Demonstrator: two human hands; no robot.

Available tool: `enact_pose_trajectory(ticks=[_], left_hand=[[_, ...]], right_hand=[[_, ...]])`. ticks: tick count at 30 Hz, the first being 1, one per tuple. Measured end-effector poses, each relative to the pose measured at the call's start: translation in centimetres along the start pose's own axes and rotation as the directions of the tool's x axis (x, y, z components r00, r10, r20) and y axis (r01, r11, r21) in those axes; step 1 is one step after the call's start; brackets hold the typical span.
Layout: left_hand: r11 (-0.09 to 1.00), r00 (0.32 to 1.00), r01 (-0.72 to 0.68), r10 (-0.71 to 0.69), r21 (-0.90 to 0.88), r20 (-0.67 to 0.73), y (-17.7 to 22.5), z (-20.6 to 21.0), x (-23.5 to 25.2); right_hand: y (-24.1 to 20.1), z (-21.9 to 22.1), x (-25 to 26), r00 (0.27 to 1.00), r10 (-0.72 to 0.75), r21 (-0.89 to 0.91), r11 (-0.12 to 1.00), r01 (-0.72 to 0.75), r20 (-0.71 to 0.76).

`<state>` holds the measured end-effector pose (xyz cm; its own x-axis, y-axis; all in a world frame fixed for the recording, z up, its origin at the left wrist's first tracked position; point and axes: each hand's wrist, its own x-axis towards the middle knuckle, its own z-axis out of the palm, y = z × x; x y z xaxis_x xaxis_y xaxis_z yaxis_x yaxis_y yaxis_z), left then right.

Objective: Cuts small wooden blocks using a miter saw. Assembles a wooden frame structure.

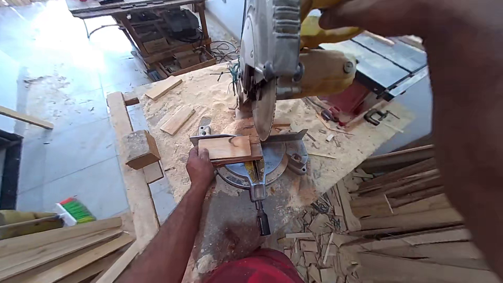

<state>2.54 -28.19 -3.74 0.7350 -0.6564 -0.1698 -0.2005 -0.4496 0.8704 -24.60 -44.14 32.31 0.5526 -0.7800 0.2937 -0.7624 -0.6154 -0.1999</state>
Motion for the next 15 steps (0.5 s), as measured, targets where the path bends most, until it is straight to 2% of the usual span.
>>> enact_pose_trajectory(ticks=[3, 5, 6, 7, 10, 15], left_hand=[[1.000, 1.000, 0.016, -0.016, 0.015, 0.007, 0.3, 0.1, -0.1], [0.999, 1.000, 0.027, -0.027, 0.025, 0.010, 0.3, 0.1, 0.0], [0.999, 0.999, 0.030, -0.030, 0.022, 0.011, 0.3, 0.2, 0.0], [0.999, 0.999, 0.034, -0.034, 0.022, 0.014, 0.2, 0.2, 0.0], [0.999, 0.999, 0.043, -0.043, 0.015, 0.026, 0.2, 0.2, 0.1], [0.998, 0.997, 0.058, -0.059, 0.030, 0.041, 0.6, 0.4, 0.0]], right_hand=[[-1.7, -0.6, -0.4, 0.960, -0.015, 0.007, 1.000, 0.013, 0.279], [-3.0, -0.4, -1.8, 0.893, 0.031, -0.148, 0.988, 0.040, 0.449], [-3.5, 0.0, -2.9, 0.875, 0.038, -0.207, 0.976, 0.072, 0.482], [-3.9, 0.7, -4.1, 0.876, 0.035, -0.256, 0.961, 0.103, 0.482], [-4.0, 2.7, -7.3, 0.935, 0.009, -0.365, 0.922, 0.130, 0.355], [-3.6, 4.7, -10.1, 0.968, -0.041, -0.410, 0.901, 0.142, 0.246]])
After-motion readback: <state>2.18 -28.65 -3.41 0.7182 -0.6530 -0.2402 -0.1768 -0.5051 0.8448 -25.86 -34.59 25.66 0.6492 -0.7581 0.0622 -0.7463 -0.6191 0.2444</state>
